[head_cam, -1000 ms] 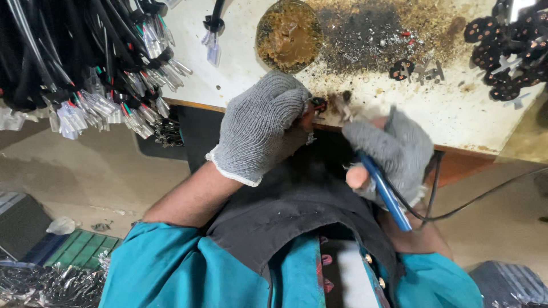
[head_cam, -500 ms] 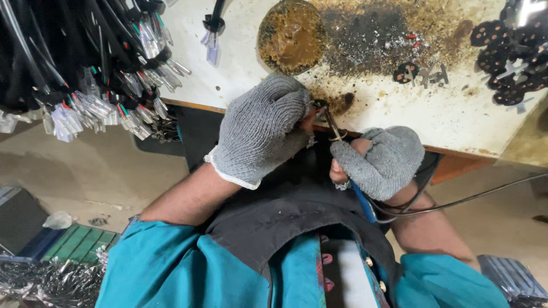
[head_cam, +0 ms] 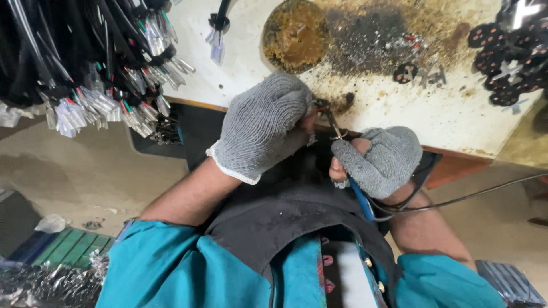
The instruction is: The person solders electrical wires at a workbench, holding a soldering iron in one hand and wire in the other, twisting and joining wire ends and dipping them in flux, working through multiple wire assemblies one at a time.
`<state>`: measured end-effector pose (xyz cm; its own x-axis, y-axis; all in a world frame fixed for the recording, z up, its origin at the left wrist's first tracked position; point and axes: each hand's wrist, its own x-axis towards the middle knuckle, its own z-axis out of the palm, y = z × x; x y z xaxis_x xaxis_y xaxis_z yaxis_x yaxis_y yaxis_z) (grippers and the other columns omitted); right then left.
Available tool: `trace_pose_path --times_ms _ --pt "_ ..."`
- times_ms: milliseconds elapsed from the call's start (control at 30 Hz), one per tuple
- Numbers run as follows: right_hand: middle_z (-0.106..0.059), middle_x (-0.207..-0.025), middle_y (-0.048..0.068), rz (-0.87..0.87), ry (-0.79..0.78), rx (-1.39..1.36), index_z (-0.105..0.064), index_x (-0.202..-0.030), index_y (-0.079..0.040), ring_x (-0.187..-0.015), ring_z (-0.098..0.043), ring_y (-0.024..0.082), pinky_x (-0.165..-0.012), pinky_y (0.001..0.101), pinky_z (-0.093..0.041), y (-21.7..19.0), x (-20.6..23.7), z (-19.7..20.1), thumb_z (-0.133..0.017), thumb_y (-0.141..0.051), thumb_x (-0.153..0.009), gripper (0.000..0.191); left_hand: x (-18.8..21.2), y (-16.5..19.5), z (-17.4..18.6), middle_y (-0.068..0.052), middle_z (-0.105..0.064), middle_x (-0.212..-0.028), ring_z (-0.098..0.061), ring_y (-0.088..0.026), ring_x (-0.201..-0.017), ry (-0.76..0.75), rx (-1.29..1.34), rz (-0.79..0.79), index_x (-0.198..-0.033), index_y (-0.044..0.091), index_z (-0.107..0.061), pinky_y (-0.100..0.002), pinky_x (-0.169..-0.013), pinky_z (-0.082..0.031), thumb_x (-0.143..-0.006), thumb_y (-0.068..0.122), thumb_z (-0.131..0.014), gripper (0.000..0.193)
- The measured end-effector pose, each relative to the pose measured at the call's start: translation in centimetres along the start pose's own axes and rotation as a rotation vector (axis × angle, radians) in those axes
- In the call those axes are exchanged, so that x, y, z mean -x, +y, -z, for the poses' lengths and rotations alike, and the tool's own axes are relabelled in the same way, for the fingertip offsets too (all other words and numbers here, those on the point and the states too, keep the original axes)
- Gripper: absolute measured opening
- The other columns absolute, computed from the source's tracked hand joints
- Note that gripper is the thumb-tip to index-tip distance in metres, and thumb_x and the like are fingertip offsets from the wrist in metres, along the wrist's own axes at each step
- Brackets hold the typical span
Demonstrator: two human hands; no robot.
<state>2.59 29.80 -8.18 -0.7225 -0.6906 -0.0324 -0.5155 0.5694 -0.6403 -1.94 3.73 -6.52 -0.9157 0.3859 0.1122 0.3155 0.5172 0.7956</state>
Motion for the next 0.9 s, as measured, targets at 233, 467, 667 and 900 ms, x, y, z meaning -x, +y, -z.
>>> trace_pose_path --times_ms 233,467,667,900 --pt "-0.067 -0.078 0.01 0.022 0.342 -0.026 -0.077 -0.096 -0.005 -0.07 -0.064 0.033 -0.066 0.0473 -0.049 -0.4 0.2 0.8 -0.079 -0.021 -0.085 0.019 0.1 0.3 0.0 -0.012 -0.063 -0.104 -0.066 -0.035 -0.096 0.008 -0.004 0.013 -0.098 0.007 -0.061 -0.043 -0.081 -0.055 -0.084 0.011 -0.081 0.025" --pt "-0.066 -0.076 0.009 0.053 0.41 -0.072 -0.077 -0.094 -0.004 -0.066 -0.062 0.03 -0.064 0.0461 -0.048 -0.3 -0.2 0.6 -0.077 -0.018 -0.086 0.017 0.0 0.3 0.1 -0.012 -0.063 -0.104 -0.067 -0.034 -0.095 0.011 0.002 0.011 -0.098 0.008 -0.061 -0.042 -0.081 -0.056 -0.085 0.01 -0.081 0.024" --pt "-0.064 -0.065 0.0 -0.034 0.05 -0.011 -0.072 -0.078 -0.026 -0.051 -0.058 0.024 -0.048 0.0402 -0.042 0.6 0.1 -0.1 -0.086 -0.029 -0.077 0.014 0.0 -0.1 0.2 -0.012 -0.064 -0.104 -0.067 -0.035 -0.096 -0.024 0.002 0.022 -0.098 0.007 -0.062 -0.043 -0.079 -0.055 -0.081 0.012 -0.082 0.026" --pt "-0.065 -0.068 0.003 0.221 0.271 0.012 -0.074 -0.099 -0.019 -0.052 -0.061 0.024 -0.046 0.0396 -0.043 0.7 -0.2 -0.1 -0.09 -0.028 -0.076 0.029 0.1 0.1 -0.1 -0.012 -0.064 -0.104 -0.067 -0.035 -0.095 0.019 0.003 0.004 -0.099 0.007 -0.062 -0.043 -0.079 -0.056 -0.082 0.01 -0.081 0.025"
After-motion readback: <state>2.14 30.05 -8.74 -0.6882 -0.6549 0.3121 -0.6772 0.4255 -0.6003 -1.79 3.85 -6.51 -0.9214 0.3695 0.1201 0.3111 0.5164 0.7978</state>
